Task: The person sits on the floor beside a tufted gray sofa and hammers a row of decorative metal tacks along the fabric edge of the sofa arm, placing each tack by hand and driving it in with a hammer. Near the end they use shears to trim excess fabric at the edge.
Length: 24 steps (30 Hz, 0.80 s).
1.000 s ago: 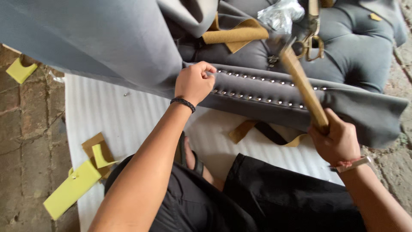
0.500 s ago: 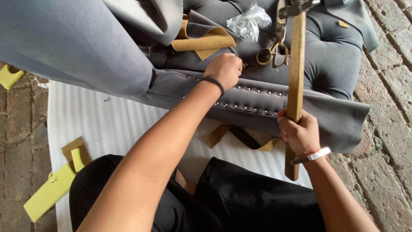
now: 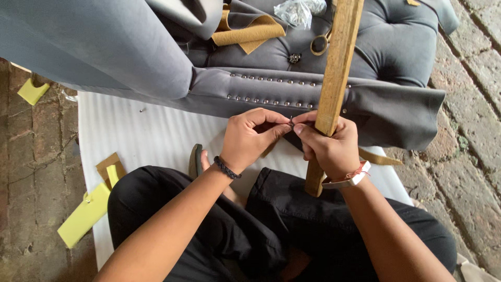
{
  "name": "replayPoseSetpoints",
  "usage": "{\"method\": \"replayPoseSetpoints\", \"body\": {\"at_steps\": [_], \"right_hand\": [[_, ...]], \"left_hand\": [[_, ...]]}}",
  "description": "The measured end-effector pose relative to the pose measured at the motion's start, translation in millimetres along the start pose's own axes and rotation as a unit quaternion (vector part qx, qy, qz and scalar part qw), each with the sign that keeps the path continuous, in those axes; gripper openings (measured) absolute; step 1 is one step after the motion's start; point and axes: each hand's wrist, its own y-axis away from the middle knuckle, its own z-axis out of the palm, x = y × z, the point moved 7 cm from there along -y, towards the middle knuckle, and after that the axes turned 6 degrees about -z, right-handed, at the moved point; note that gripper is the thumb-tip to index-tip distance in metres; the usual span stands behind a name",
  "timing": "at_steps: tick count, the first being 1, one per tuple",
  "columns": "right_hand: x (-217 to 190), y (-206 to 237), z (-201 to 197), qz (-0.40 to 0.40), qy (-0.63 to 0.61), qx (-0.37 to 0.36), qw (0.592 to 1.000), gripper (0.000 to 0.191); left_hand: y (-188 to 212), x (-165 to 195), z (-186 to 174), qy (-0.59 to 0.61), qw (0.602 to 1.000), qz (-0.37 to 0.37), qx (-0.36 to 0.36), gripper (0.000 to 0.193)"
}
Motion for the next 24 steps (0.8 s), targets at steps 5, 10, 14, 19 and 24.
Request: {"method": "replayPoseSetpoints", "body": {"at_steps": [5,10,14,19,24], "right_hand": [[-1.1,7.9,10.6,-0.009,-0.045,-0.009,0.999,0.007],[8.6,8.2,5.1,-0.005,-0.077,-0.01,0.997,0.005],[20.7,5.4,2.6,0.03,-0.093,-0.017,0.995,0.006],[38.8,2.9,2.6,0.095,-0.022,0.002,0.995,0.007],[50.4,0.3,10.8,0.121,0.032,0.004,0.992,0.012]], "left_hand": [[11.1,8.1,-2.0,-0.009,1.0,0.007,0.012,0.012],[17.9,15.8,0.8,-0.036,0.997,0.07,0.007,0.014],[22.5,18.4,7.1,-0.097,0.989,0.107,0.029,0.016],[22.9,17.9,14.5,-0.216,0.963,0.148,0.06,0.007],[19.4,-7.5,20.2,-0.279,0.955,0.095,0.046,0.012]]}}
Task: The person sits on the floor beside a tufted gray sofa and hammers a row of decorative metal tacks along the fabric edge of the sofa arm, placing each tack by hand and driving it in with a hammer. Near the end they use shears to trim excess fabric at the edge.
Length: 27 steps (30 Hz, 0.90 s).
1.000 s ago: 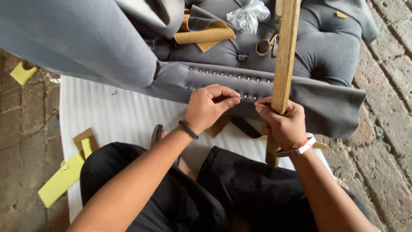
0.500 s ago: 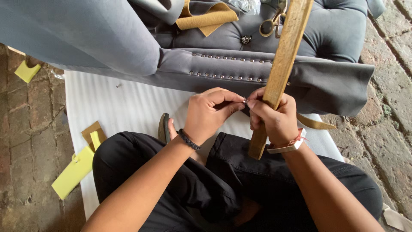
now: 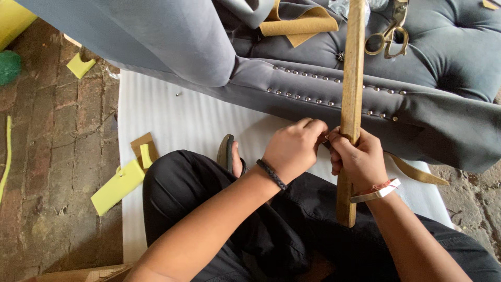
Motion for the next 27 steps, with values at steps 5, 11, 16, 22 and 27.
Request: {"method": "replayPoseSetpoints", "body": {"at_steps": [5,11,16,22,27], "right_hand": [[4.9,-0.2,8.3,0.013,0.037,-0.036,0.999,0.015],[4.3,-2.0,5.0,0.005,0.058,-0.056,0.997,0.025],[1.0,0.1,5.7,-0.005,0.104,-0.075,0.992,0.041],[-14.1,-3.2,-4.5,0.009,0.129,-0.094,0.987,0.032],[-10.7,-10.3,-13.4,-0.002,0.288,-0.149,0.946,0.029]], "left_hand": [[-16.0,-54.7,-4.8,-0.042,0.997,-0.015,0.059,0.022],[-61.5,-187.9,-40.9,0.022,0.966,-0.168,0.196,0.008],[-58.2,-213.7,-25.4,0.046,0.955,-0.228,0.182,0.009],[-63.3,-207.6,-30.9,0.031,0.954,-0.259,0.146,0.009],[-61.0,-199.8,-30.0,0.011,0.942,-0.294,0.161,0.008]]}}
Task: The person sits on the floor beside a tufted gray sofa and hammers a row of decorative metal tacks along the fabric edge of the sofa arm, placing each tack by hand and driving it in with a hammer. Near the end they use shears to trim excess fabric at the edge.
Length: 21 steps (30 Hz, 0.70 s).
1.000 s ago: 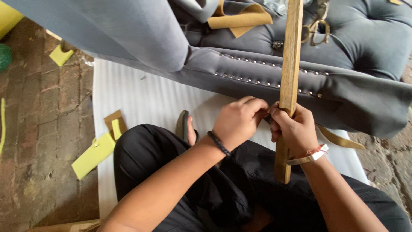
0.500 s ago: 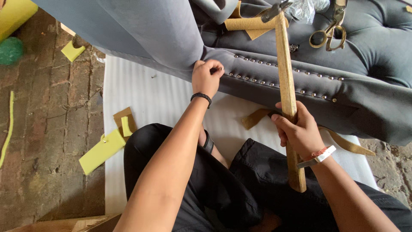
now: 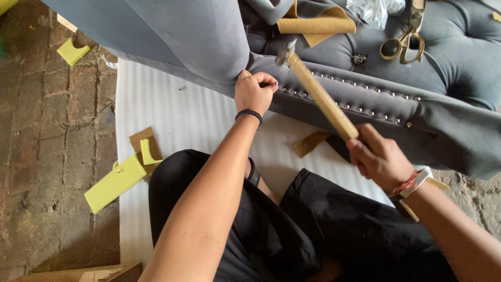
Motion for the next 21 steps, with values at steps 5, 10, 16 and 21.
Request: {"method": "replayPoseSetpoints", "body": {"at_steps": [5,10,16,21], "right_hand": [[16.6,-2.6,14.4,-0.029,0.146,-0.038,0.988,0.03],[18.5,-3.6,5.6,-0.079,0.209,-0.011,0.975,0.027],[10.8,-2.5,-0.3,-0.108,0.233,0.004,0.967,0.03],[6.9,-3.9,-1.7,-0.079,0.237,-0.004,0.968,0.03]], "left_hand": [[13.5,6.3,-3.5,-0.039,0.996,-0.054,0.055,0.013],[18.9,10.9,-9.5,-0.064,0.991,-0.118,0.014,0.009],[18.4,20.1,-16.0,-0.107,0.983,-0.15,-0.016,0.005],[18.3,19.5,-16.1,-0.091,0.978,-0.183,-0.049,0.004]]}}
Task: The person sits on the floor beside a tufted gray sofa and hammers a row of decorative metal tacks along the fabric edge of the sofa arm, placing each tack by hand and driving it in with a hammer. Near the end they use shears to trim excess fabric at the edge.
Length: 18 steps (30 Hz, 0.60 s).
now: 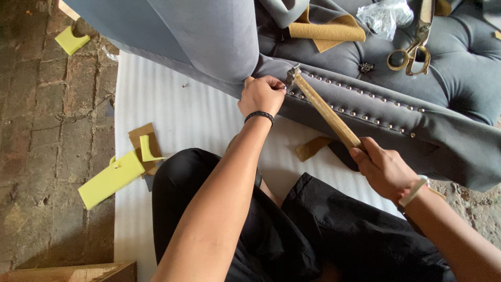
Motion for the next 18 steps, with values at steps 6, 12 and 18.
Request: {"method": "replayPoseSetpoints", "body": {"at_steps": [6,12,18], "right_hand": [[3.6,1.9,4.0,0.058,0.048,-0.034,0.997,0.032],[6.4,-2.1,6.9,0.075,0.029,-0.043,0.996,0.032],[-1.8,0.8,3.9,0.01,-0.01,0.021,1.0,0.032]], "left_hand": [[0.1,0.6,-2.0,0.015,1.0,0.013,-0.007,0.006],[-0.2,-0.4,-4.3,0.036,0.999,0.016,-0.005,0.008],[-4.4,-4.7,-0.4,0.058,0.998,0.013,-0.012,0.005]]}}
